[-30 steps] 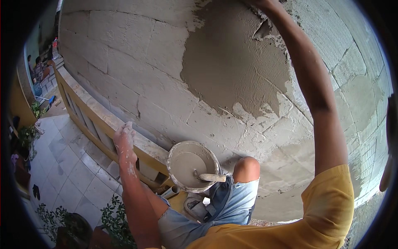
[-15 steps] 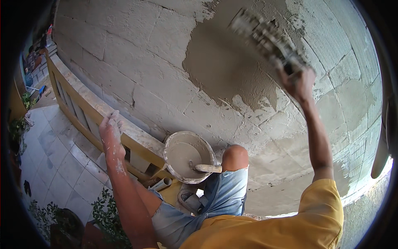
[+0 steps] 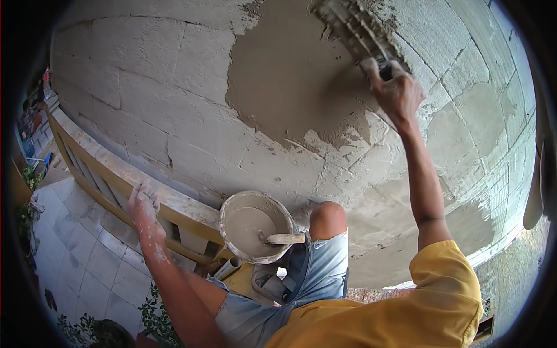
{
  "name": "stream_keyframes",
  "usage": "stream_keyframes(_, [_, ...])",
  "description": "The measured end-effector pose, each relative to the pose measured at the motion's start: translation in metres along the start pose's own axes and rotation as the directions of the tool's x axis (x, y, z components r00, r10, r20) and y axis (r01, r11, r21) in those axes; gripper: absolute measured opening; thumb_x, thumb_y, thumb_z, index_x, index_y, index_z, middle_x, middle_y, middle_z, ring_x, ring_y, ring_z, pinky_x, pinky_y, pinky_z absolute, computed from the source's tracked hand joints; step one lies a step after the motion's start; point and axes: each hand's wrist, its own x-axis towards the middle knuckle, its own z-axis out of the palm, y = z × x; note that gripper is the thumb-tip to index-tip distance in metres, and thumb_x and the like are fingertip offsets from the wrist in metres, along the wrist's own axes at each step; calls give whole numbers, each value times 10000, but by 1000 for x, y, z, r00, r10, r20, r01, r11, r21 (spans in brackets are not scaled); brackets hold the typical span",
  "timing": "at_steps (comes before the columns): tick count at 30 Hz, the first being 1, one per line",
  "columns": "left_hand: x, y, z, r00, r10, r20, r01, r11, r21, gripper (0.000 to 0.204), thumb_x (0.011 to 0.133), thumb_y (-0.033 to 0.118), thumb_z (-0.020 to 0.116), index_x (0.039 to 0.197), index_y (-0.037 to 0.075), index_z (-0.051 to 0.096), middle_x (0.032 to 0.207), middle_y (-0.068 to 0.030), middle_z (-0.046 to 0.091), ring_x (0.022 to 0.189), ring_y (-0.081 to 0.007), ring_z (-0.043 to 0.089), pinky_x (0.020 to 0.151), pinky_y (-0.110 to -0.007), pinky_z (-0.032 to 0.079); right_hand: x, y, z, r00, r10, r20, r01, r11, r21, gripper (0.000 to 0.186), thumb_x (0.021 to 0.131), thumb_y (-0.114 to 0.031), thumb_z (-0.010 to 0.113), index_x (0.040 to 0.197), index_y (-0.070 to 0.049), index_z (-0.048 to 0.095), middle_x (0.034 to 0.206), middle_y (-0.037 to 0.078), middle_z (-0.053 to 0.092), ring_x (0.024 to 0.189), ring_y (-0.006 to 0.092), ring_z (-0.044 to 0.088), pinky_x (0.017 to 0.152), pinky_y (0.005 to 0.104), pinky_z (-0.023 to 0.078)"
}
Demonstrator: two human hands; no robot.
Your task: Plastering a concrete block wall using a trowel and mortar.
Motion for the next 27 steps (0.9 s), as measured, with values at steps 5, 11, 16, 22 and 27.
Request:
stream_keyframes(5, [-4,6,4,998,7,-58,-6,1000,20,300,1022,238,607,1269,84,682,1058,25,613,911,-79,564,732,-199,432,32,71,-19,949,314,34,-315,933,174,579,929,-645,663,959,-90,826,760,125,764,696,259,732,675,398,549])
stream_keyframes(11, [-12,13,-5,998,24,-57,-23,1000,11,312,1019,241,620,1272,66,677,1108,9,623,949,-94,574,737,-195,423,-50,130,-21,831,535,-149,-481,828,288,584,987,-536,658,968,34,788,665,24,617,623,144,491,586,393,397])
stream_keyframes(16, [-22,24,5,994,81,-67,-73,991,110,272,1034,238,609,1203,41,688,997,18,636,854,-79,562,696,-194,409,-163,82,-13,865,498,59,-437,692,574,481,937,-439,765,1053,27,793,744,33,714,563,119,556,549,331,447])
stream_keyframes(22, [-107,45,55,782,-274,559,-33,878,478,363,1055,387,618,1032,33,698,827,-9,651,733,-64,568,657,-211,405,-246,-104,-3,781,-48,623,-559,390,731,201,985,-102,734,1084,72,756,894,34,749,731,68,643,644,240,496])
stream_keyframes(27, [-166,-49,55,814,-302,495,61,894,445,421,1050,432,634,1028,13,665,854,-53,668,757,-87,572,701,-259,457,-285,-189,13,664,-317,677,-390,626,676,472,877,-454,797,1134,-61,754,767,149,742,597,275,703,572,411,535])
